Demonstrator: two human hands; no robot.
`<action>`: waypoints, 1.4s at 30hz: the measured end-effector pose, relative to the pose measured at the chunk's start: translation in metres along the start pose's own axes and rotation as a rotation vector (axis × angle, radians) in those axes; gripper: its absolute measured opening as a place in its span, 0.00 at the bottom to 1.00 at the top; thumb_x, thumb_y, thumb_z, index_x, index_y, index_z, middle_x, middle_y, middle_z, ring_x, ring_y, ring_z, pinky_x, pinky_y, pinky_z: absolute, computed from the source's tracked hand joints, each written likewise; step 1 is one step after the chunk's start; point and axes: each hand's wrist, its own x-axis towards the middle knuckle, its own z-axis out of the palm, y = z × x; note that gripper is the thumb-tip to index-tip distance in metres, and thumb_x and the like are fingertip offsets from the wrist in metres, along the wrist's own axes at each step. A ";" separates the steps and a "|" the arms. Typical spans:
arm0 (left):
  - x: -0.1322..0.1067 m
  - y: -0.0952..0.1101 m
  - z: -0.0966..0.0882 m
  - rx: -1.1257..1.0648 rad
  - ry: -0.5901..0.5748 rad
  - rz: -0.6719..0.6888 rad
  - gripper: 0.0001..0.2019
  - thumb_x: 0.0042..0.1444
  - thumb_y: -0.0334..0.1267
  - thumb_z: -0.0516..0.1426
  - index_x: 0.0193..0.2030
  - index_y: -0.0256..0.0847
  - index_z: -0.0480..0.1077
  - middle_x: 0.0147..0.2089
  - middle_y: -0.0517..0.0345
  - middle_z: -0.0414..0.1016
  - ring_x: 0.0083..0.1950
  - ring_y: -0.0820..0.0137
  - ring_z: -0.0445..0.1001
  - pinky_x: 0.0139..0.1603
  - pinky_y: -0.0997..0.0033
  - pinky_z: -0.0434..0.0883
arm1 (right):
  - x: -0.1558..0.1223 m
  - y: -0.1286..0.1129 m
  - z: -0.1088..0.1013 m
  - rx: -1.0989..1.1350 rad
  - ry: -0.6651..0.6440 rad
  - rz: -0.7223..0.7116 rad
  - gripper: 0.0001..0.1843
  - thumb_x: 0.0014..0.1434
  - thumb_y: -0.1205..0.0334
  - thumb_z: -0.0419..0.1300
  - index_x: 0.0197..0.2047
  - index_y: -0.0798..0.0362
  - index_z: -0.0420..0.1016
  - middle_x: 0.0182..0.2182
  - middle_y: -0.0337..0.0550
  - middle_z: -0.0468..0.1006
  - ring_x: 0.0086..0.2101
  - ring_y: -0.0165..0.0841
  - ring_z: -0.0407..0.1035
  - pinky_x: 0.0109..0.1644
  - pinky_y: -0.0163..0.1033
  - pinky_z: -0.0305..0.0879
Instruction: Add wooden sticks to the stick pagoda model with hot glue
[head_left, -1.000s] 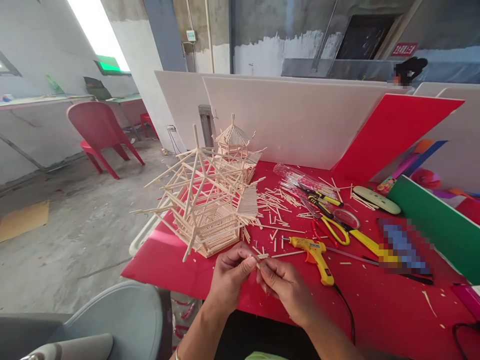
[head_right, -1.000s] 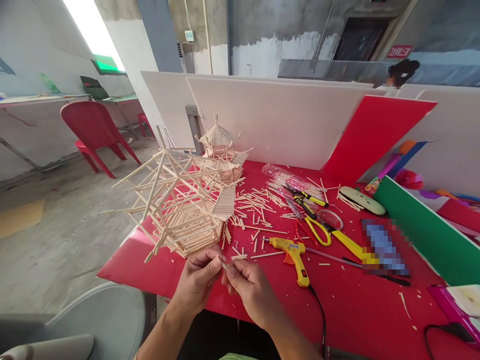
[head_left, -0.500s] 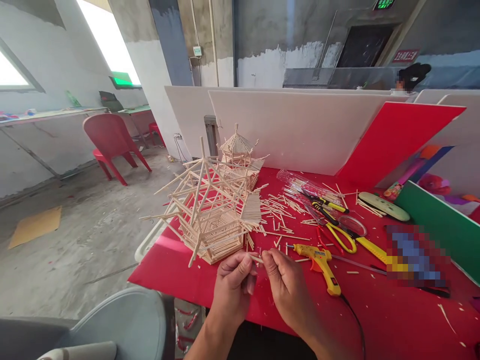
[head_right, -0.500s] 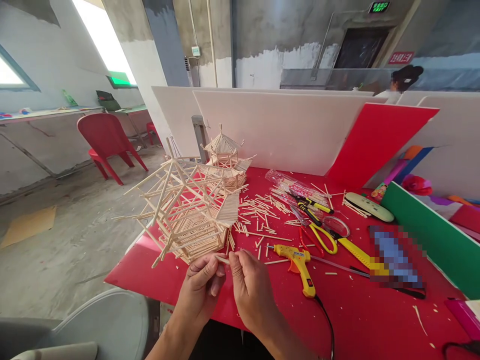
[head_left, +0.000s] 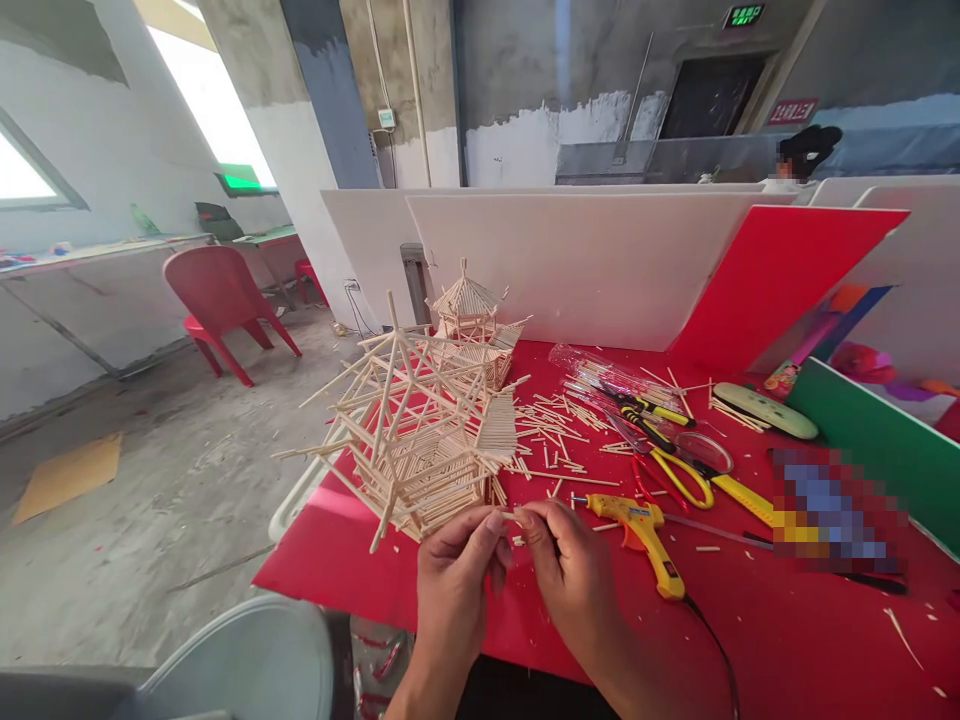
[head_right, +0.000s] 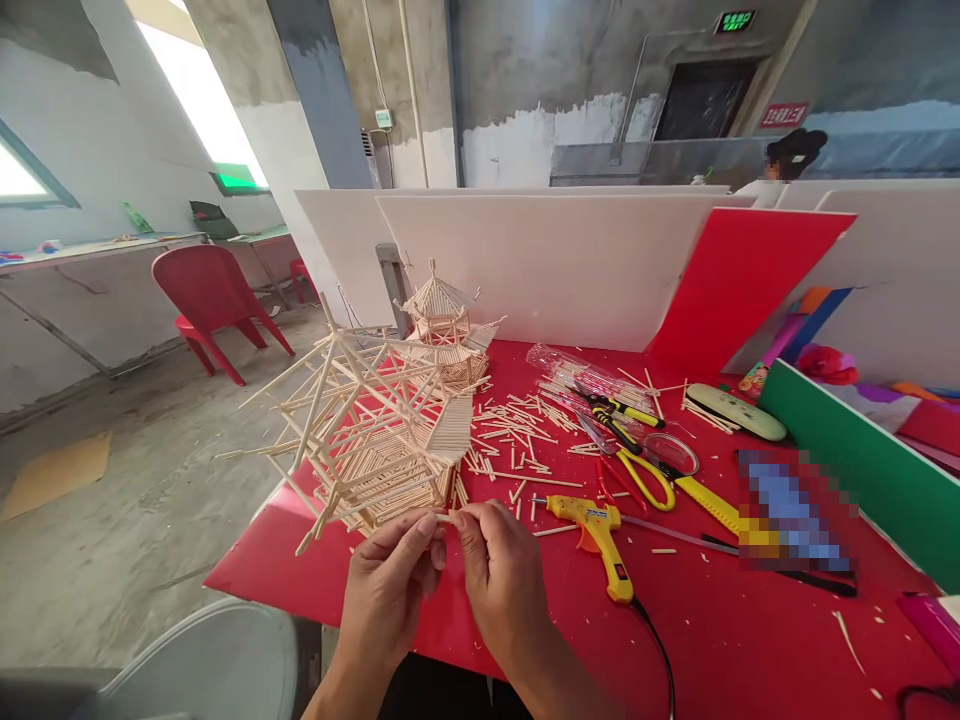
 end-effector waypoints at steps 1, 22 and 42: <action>0.001 -0.001 0.000 0.029 0.025 0.034 0.12 0.46 0.43 0.67 0.32 0.36 0.79 0.20 0.59 0.71 0.19 0.78 0.63 0.19 0.78 0.58 | 0.001 0.001 -0.001 -0.017 -0.011 -0.035 0.10 0.67 0.61 0.51 0.38 0.50 0.72 0.31 0.42 0.77 0.32 0.31 0.72 0.36 0.34 0.68; 0.011 0.007 -0.003 -0.006 0.119 -0.041 0.14 0.36 0.42 0.70 0.28 0.34 0.78 0.17 0.65 0.63 0.17 0.82 0.56 0.15 0.80 0.53 | 0.012 -0.009 -0.006 0.039 -0.062 -0.116 0.09 0.62 0.64 0.58 0.41 0.50 0.80 0.30 0.43 0.80 0.31 0.32 0.73 0.38 0.37 0.69; 0.018 0.003 -0.005 0.063 -0.032 -0.072 0.14 0.43 0.42 0.67 0.35 0.35 0.79 0.20 0.59 0.71 0.18 0.79 0.61 0.18 0.79 0.59 | 0.012 0.013 -0.013 0.036 -0.035 -0.072 0.08 0.62 0.62 0.59 0.40 0.49 0.80 0.32 0.43 0.80 0.33 0.33 0.73 0.39 0.39 0.70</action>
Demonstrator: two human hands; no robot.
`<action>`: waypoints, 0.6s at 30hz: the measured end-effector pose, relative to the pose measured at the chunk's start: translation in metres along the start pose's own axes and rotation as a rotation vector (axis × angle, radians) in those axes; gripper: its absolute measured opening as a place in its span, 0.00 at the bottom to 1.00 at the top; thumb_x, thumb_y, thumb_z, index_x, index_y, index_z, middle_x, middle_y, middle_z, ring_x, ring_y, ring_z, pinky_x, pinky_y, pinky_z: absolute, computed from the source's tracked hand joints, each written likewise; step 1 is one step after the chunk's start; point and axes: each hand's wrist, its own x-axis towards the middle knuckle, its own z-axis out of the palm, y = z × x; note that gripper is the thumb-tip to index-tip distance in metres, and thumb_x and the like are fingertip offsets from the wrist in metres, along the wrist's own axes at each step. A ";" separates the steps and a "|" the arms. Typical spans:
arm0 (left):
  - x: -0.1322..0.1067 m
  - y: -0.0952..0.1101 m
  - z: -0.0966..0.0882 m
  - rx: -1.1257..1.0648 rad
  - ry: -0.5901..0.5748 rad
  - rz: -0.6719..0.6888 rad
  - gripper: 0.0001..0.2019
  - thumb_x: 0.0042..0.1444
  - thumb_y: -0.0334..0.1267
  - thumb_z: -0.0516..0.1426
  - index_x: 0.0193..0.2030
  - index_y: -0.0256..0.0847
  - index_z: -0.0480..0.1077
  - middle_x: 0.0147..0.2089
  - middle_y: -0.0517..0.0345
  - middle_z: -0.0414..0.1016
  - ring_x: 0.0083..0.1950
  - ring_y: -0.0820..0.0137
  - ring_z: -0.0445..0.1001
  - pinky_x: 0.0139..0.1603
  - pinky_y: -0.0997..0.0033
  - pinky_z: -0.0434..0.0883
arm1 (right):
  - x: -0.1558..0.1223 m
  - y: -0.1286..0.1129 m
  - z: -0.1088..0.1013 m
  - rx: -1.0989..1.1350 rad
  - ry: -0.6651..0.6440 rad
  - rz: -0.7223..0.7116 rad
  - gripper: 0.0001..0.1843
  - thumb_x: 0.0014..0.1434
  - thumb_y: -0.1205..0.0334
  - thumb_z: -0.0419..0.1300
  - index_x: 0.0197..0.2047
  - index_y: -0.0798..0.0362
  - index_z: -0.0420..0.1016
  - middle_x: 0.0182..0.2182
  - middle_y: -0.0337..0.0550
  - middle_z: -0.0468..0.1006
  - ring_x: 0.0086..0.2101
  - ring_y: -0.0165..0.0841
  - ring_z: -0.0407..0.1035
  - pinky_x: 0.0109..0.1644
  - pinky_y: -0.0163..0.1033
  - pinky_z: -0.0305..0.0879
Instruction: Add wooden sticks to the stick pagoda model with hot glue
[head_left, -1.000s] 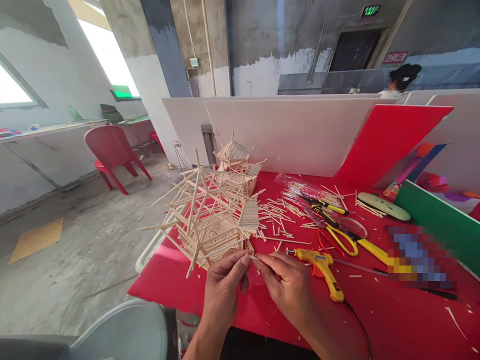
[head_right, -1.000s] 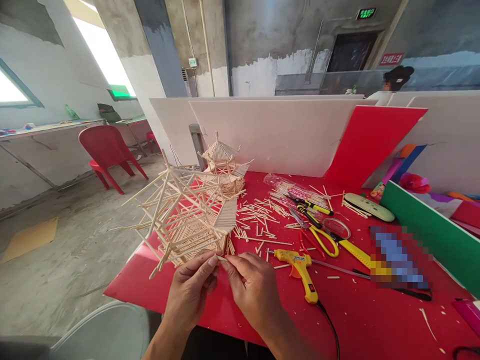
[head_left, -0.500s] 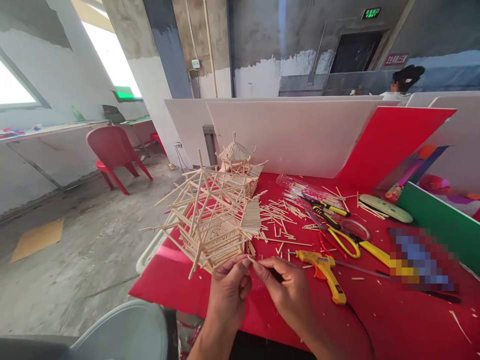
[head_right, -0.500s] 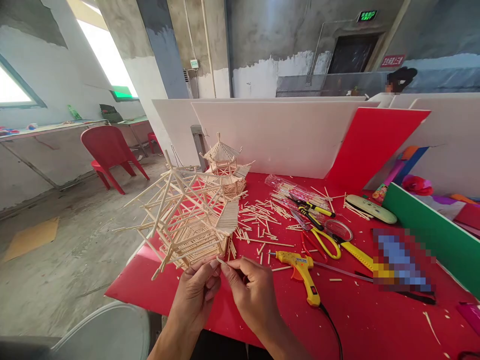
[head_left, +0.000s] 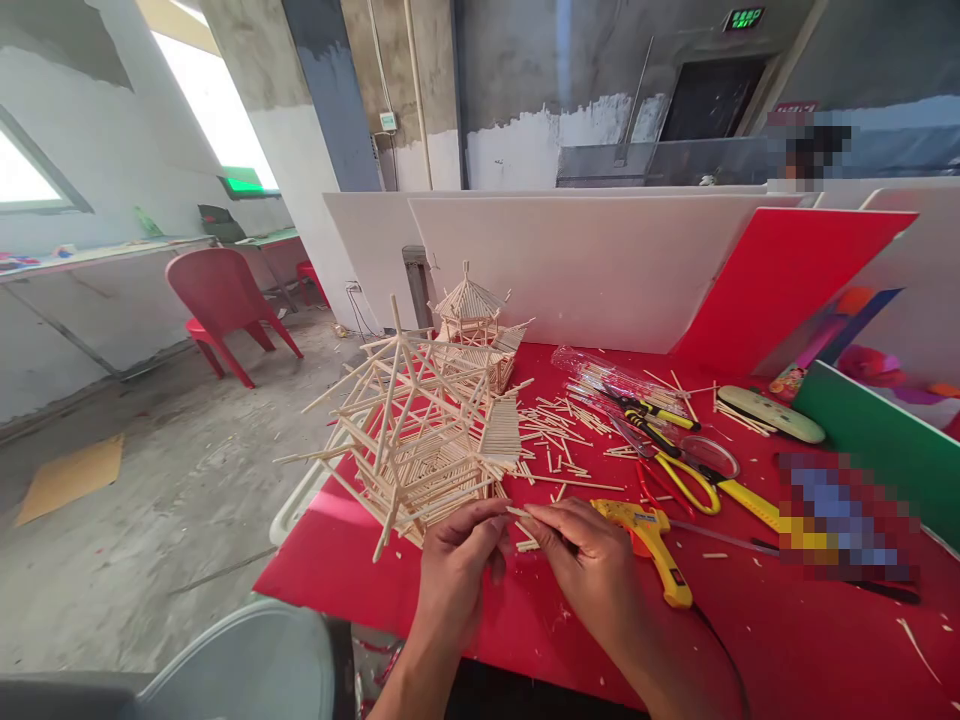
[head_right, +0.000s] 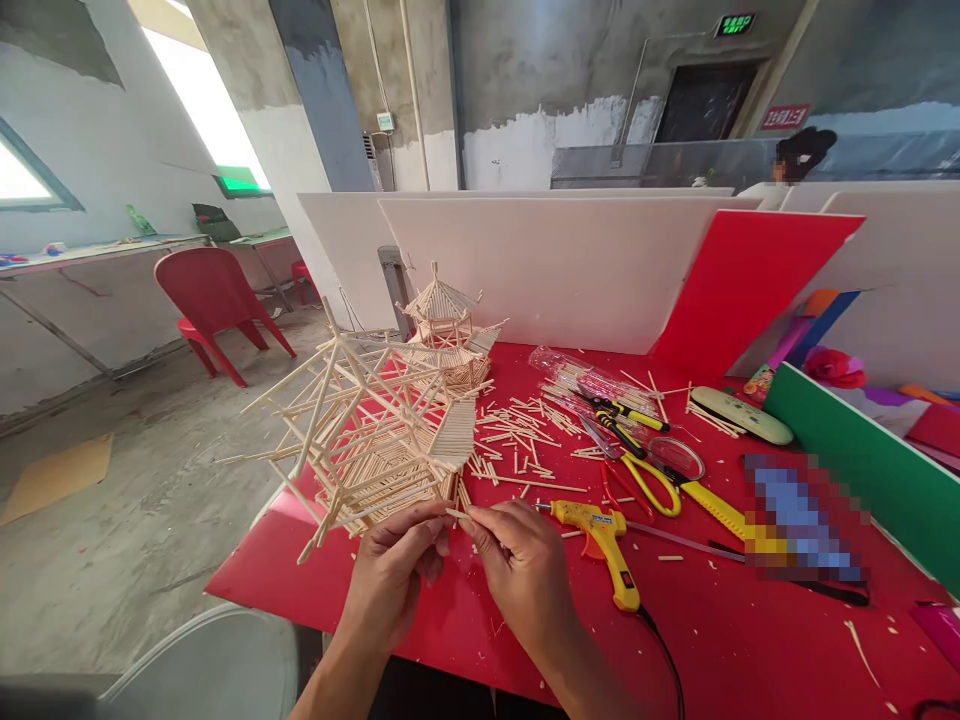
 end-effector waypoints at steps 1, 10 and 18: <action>0.001 0.001 -0.001 0.044 -0.009 0.018 0.14 0.44 0.43 0.67 0.34 0.35 0.79 0.19 0.59 0.71 0.18 0.78 0.62 0.18 0.78 0.59 | 0.000 0.002 -0.002 -0.054 0.004 -0.051 0.08 0.62 0.63 0.59 0.41 0.49 0.80 0.32 0.43 0.81 0.33 0.33 0.72 0.39 0.40 0.70; 0.005 0.000 -0.008 0.249 -0.144 0.096 0.14 0.52 0.47 0.62 0.32 0.36 0.76 0.19 0.60 0.70 0.17 0.78 0.61 0.18 0.77 0.58 | 0.009 0.005 -0.013 -0.232 -0.007 -0.275 0.12 0.62 0.71 0.57 0.45 0.50 0.78 0.31 0.43 0.80 0.33 0.33 0.70 0.38 0.40 0.68; 0.003 -0.012 -0.001 0.000 -0.107 0.056 0.13 0.50 0.46 0.64 0.31 0.39 0.69 0.21 0.67 0.62 0.18 0.81 0.55 0.17 0.79 0.57 | 0.001 0.002 0.001 0.028 -0.084 -0.029 0.05 0.61 0.64 0.60 0.38 0.49 0.79 0.30 0.40 0.79 0.31 0.32 0.70 0.37 0.38 0.68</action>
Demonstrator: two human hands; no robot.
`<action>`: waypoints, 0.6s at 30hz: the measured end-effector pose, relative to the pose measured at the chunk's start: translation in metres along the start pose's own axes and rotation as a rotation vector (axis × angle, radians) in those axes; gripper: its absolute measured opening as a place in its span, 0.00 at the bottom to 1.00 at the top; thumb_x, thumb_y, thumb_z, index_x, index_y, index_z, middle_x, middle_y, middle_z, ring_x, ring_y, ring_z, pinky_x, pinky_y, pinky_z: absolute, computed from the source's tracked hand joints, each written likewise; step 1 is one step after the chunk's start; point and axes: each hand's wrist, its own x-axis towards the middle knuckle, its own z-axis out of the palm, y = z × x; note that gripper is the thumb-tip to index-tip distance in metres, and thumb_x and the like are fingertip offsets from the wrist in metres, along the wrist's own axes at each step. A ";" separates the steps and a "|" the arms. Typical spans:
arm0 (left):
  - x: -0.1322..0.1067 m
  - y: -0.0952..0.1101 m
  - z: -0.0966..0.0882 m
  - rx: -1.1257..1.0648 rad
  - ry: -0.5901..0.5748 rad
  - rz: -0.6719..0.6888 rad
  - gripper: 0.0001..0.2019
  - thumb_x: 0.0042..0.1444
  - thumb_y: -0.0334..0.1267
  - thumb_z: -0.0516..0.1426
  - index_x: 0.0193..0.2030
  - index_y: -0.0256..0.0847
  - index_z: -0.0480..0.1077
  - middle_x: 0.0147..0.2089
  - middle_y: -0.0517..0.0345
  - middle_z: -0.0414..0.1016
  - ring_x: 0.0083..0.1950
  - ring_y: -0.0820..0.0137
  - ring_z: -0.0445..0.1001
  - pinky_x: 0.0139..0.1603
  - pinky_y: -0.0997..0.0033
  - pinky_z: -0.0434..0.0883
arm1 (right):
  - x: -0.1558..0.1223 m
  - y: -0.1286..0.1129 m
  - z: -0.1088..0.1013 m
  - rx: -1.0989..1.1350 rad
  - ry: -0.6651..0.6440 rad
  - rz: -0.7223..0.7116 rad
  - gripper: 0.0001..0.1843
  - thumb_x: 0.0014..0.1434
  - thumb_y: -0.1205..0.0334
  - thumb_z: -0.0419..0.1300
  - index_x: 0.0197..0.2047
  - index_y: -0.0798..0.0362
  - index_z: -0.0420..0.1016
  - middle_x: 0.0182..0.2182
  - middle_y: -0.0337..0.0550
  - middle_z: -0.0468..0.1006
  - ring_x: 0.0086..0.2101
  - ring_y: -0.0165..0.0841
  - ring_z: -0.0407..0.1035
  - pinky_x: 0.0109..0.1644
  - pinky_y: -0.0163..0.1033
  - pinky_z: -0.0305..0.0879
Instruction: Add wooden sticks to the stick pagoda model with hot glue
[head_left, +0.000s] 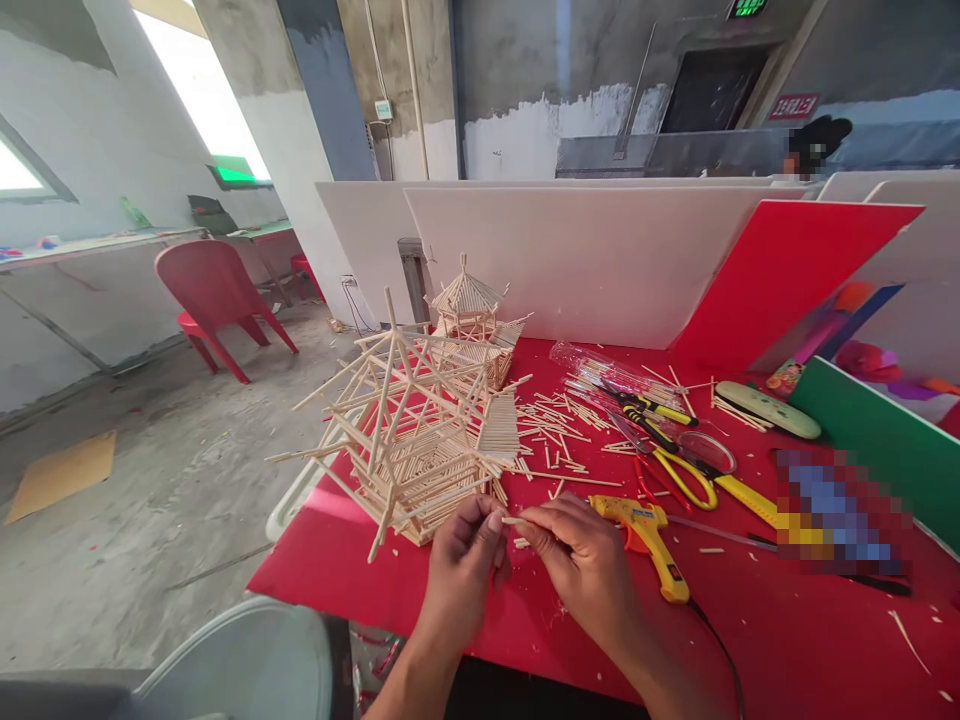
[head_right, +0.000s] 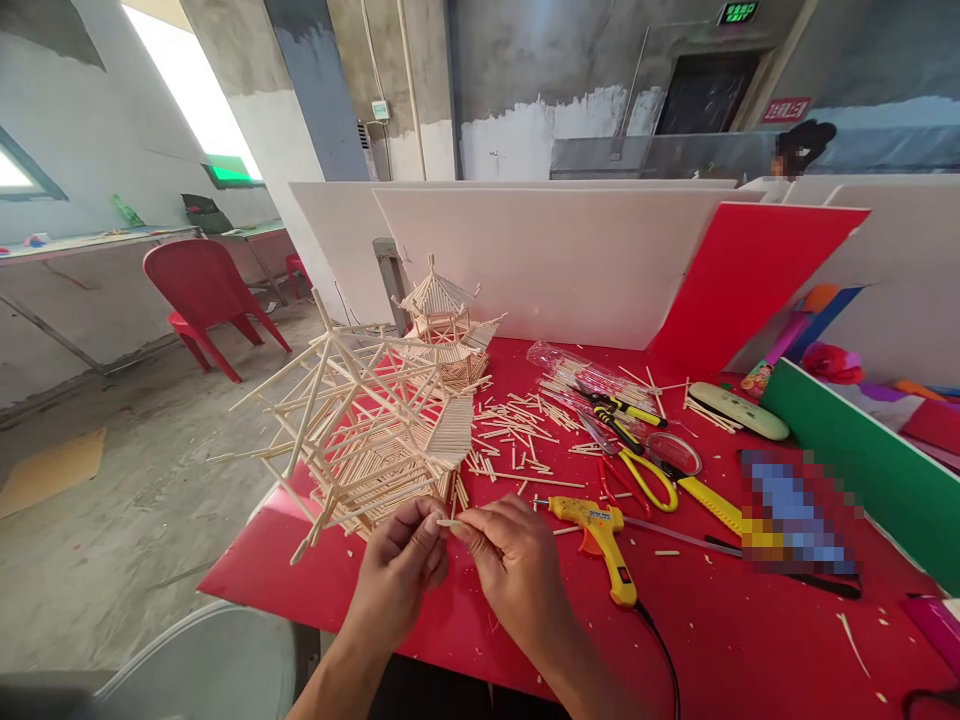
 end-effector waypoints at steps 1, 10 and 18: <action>0.000 -0.002 0.001 -0.026 0.005 -0.039 0.14 0.50 0.47 0.64 0.31 0.39 0.69 0.21 0.67 0.62 0.18 0.81 0.54 0.17 0.79 0.56 | -0.002 0.001 0.002 0.079 -0.008 0.086 0.06 0.62 0.62 0.60 0.38 0.49 0.79 0.30 0.40 0.79 0.32 0.32 0.71 0.37 0.37 0.68; 0.008 -0.020 -0.007 0.456 0.125 0.254 0.05 0.51 0.34 0.60 0.32 0.40 0.79 0.36 0.54 0.77 0.39 0.66 0.74 0.37 0.73 0.69 | -0.006 0.009 0.004 0.225 0.010 0.287 0.11 0.63 0.59 0.58 0.47 0.45 0.78 0.41 0.41 0.78 0.40 0.32 0.72 0.43 0.35 0.70; -0.001 -0.003 -0.005 0.557 0.070 0.356 0.06 0.54 0.40 0.62 0.36 0.41 0.78 0.33 0.56 0.78 0.34 0.69 0.73 0.36 0.74 0.69 | 0.005 0.008 -0.012 -0.012 -0.141 0.105 0.12 0.65 0.61 0.55 0.44 0.46 0.79 0.36 0.44 0.77 0.40 0.36 0.69 0.45 0.41 0.67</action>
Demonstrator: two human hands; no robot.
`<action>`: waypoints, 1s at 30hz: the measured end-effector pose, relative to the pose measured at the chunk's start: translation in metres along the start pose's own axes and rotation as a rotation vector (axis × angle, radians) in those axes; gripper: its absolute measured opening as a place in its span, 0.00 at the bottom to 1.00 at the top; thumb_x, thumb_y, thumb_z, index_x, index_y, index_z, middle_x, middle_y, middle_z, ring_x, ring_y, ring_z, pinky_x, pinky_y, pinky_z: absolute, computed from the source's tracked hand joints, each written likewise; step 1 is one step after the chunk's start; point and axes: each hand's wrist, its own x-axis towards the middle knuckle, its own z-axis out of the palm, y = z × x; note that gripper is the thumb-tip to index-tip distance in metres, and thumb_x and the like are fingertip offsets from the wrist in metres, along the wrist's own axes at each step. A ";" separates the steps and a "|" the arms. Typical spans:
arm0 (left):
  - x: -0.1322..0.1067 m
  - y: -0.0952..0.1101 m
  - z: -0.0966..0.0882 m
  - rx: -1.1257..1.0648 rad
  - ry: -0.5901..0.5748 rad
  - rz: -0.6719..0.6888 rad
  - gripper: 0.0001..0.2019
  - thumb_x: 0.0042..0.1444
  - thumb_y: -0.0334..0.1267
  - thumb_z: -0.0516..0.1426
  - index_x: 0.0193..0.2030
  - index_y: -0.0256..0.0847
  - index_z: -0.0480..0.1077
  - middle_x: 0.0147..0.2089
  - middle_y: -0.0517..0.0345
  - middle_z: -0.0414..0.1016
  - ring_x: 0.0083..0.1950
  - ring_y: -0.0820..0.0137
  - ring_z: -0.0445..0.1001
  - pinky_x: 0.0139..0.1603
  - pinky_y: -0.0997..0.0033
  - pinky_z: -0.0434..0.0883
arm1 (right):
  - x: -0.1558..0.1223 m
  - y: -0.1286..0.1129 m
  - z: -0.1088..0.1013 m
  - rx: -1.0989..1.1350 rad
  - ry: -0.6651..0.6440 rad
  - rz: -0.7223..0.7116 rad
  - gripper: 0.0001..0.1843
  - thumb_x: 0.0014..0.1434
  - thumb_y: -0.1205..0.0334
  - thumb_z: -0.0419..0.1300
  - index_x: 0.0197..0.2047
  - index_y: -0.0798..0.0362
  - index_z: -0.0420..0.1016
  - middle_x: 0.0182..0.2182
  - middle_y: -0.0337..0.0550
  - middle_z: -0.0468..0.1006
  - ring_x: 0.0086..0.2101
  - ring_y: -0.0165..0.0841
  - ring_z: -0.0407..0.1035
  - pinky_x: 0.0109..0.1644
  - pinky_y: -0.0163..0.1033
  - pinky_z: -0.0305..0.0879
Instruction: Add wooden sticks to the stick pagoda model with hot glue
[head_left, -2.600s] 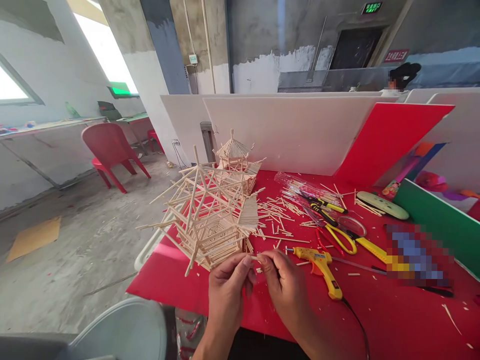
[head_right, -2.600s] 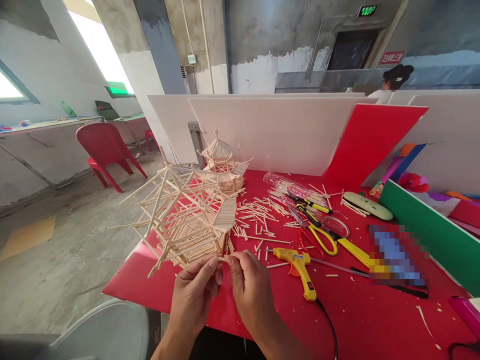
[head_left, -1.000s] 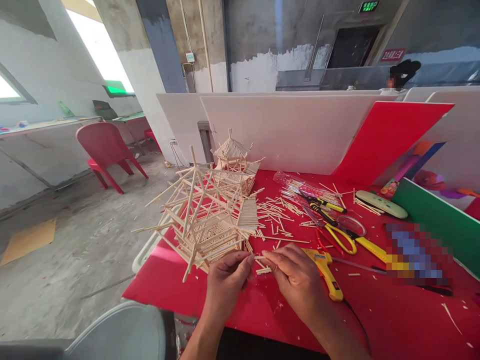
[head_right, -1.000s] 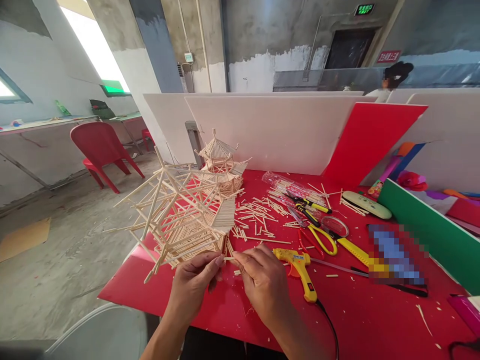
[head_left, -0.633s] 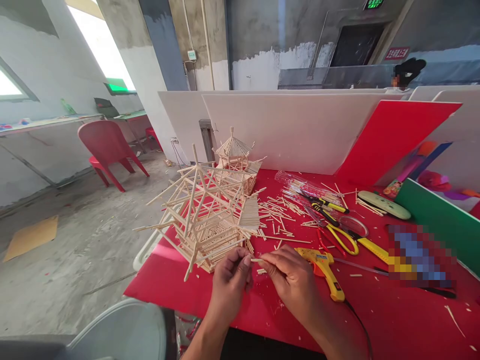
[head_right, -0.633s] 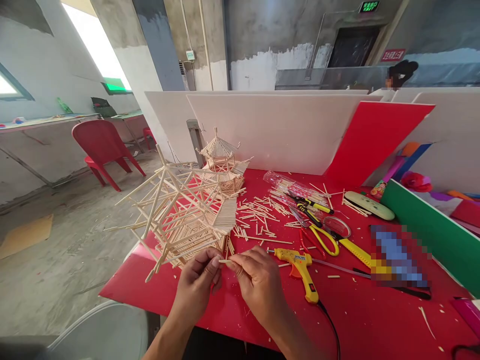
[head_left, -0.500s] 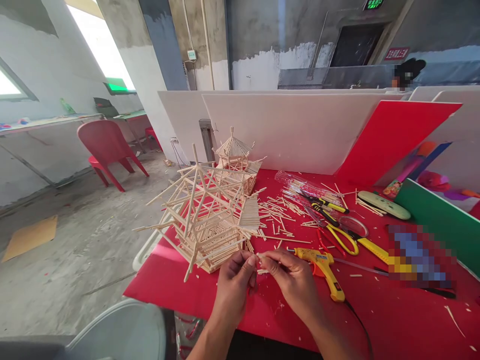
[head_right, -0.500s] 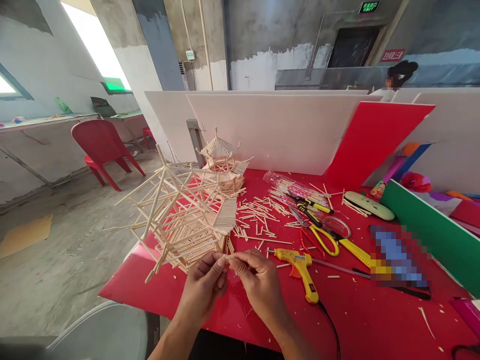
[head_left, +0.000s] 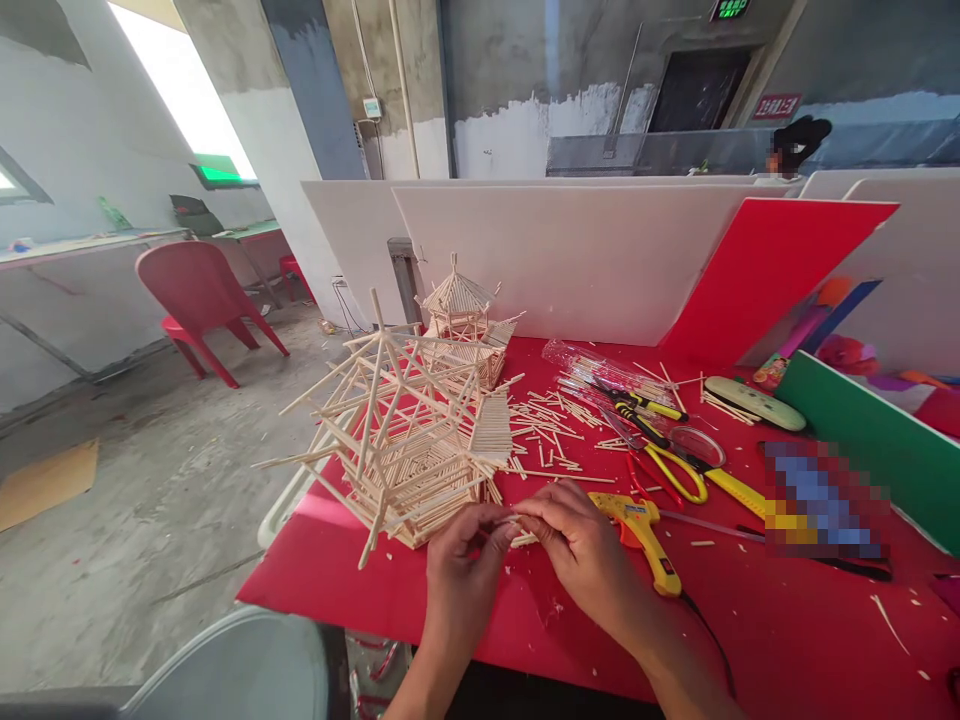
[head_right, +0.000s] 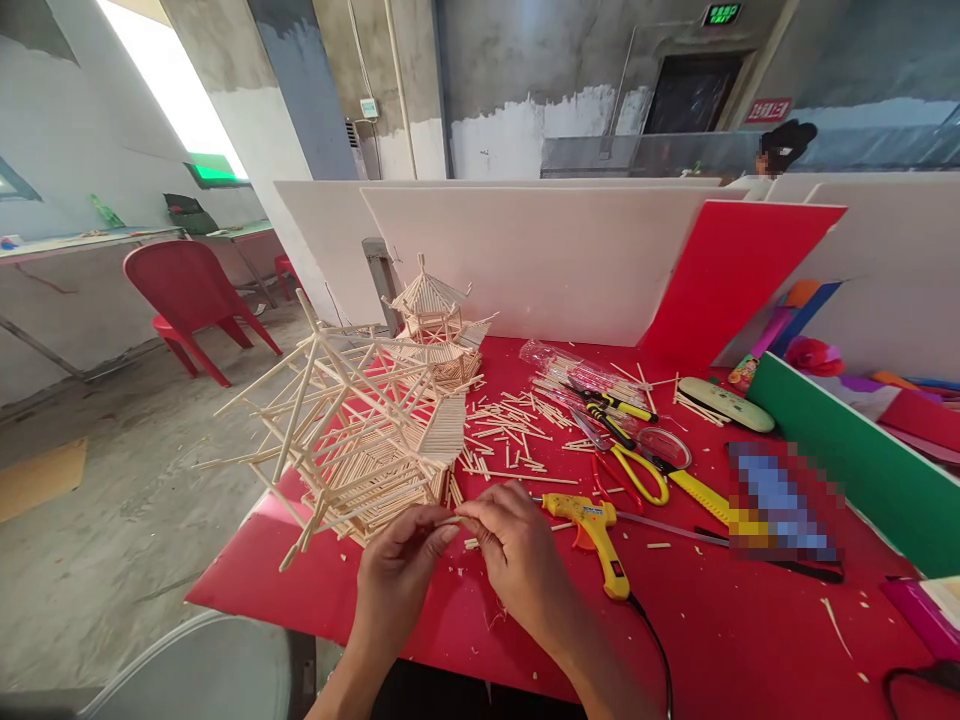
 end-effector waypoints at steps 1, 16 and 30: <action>0.000 0.001 -0.001 0.015 -0.023 0.013 0.05 0.53 0.39 0.62 0.33 0.41 0.78 0.30 0.57 0.77 0.32 0.71 0.72 0.33 0.75 0.68 | 0.001 -0.001 -0.002 0.026 -0.012 0.014 0.10 0.64 0.59 0.56 0.43 0.47 0.80 0.35 0.43 0.78 0.39 0.35 0.70 0.43 0.40 0.67; -0.007 -0.001 0.008 -0.236 0.037 -0.208 0.12 0.52 0.45 0.62 0.32 0.38 0.75 0.24 0.57 0.76 0.24 0.71 0.73 0.22 0.76 0.66 | 0.002 -0.014 0.002 0.352 -0.002 0.188 0.11 0.62 0.58 0.58 0.41 0.51 0.81 0.33 0.43 0.79 0.33 0.31 0.72 0.35 0.34 0.69; -0.015 0.003 0.017 -0.755 -0.081 -0.478 0.15 0.48 0.45 0.66 0.30 0.37 0.69 0.20 0.60 0.72 0.18 0.78 0.67 0.18 0.82 0.58 | 0.007 -0.020 0.027 0.915 -0.062 0.511 0.11 0.53 0.55 0.62 0.30 0.55 0.72 0.12 0.30 0.67 0.12 0.24 0.59 0.16 0.32 0.62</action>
